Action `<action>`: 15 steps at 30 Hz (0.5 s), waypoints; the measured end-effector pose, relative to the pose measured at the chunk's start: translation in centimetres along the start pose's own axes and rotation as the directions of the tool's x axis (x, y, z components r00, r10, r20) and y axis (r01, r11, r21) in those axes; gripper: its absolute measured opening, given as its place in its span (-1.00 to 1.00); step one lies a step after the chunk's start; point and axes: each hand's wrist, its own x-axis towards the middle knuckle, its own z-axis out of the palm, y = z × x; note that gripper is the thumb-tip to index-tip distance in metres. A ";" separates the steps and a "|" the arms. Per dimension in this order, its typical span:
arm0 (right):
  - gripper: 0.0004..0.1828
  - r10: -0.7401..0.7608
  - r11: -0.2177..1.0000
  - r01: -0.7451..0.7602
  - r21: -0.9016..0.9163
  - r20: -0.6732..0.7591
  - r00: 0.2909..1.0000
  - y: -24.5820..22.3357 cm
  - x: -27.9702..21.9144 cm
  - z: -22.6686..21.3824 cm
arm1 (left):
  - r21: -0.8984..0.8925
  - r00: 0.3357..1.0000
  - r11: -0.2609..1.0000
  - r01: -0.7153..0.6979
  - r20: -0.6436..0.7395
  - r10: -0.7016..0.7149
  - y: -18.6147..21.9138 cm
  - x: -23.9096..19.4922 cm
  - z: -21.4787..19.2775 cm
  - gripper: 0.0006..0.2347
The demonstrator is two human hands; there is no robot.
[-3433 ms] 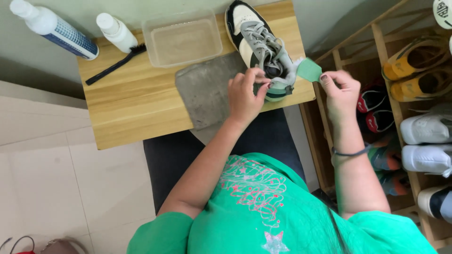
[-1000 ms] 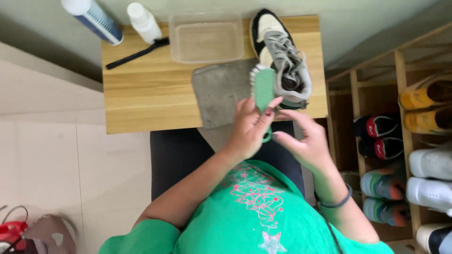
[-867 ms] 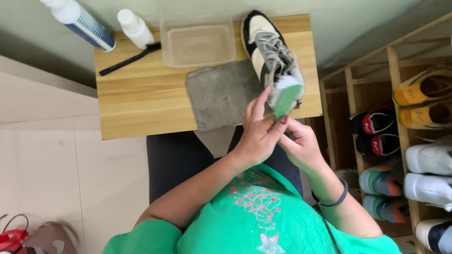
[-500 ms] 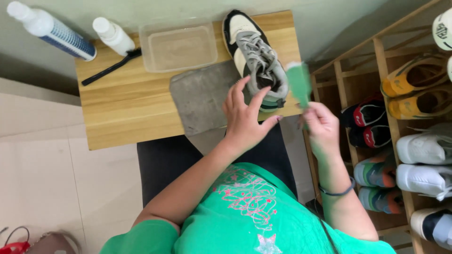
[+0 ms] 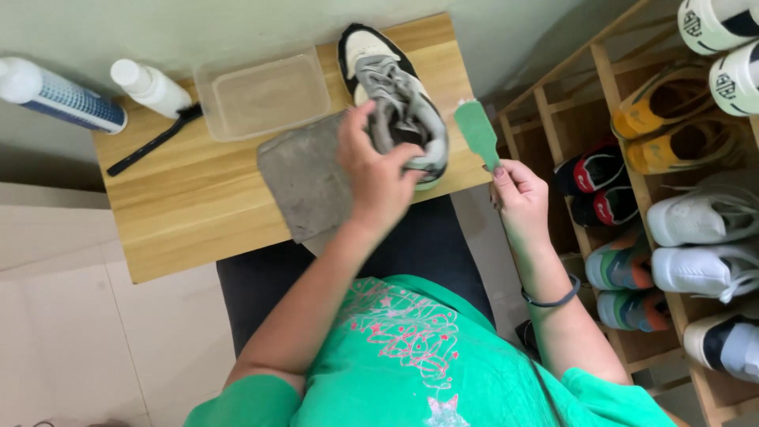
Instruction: The person cleans a white and black sneaker using a green brush. They scrub the toe box, sides, and tongue of the shoe, then wipe the surface with a gray cloth. The person also dips the brush into a container of water and scrubs the interior lining of the shoe.
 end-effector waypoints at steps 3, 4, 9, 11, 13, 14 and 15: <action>-0.82 -0.014 0.999 0.015 -0.034 0.046 0.999 -0.2 -0.4 -0.2 | -0.049 0.993 0.995 -0.090 0.077 0.093 -1.5 1.8 -4.8 -0.61; -0.82 -0.016 0.999 0.017 -0.033 0.045 0.999 0.5 -0.5 -0.1 | -0.050 0.993 0.995 -0.092 0.075 0.095 -2.0 1.8 -6.0 -0.61; -0.80 0.091 0.994 -0.096 0.054 0.085 0.992 3.0 -1.1 0.9 | -0.037 0.946 0.992 0.122 0.308 -0.105 -5.9 -1.5 -9.5 -0.62; -0.82 0.092 0.992 -0.099 0.078 0.089 0.992 4.1 -1.2 1.5 | -0.123 0.959 0.976 0.181 0.242 -0.148 -5.9 -4.5 -7.2 -0.36; -0.83 0.089 0.989 -0.100 0.105 0.104 0.991 4.2 -0.9 2.5 | -0.203 0.965 0.951 0.233 0.168 -0.200 -4.7 -6.5 -5.4 -0.05; -0.82 0.088 0.986 -0.099 0.134 0.087 0.992 3.8 -0.7 3.0 | -0.209 0.972 0.950 0.230 0.091 -0.215 -3.4 -6.9 -4.4 0.04; -0.80 0.088 0.982 -0.099 0.164 0.070 0.994 3.4 -0.4 3.4 | -0.215 0.973 0.950 0.226 0.013 -0.229 -2.0 -7.3 -3.5 0.14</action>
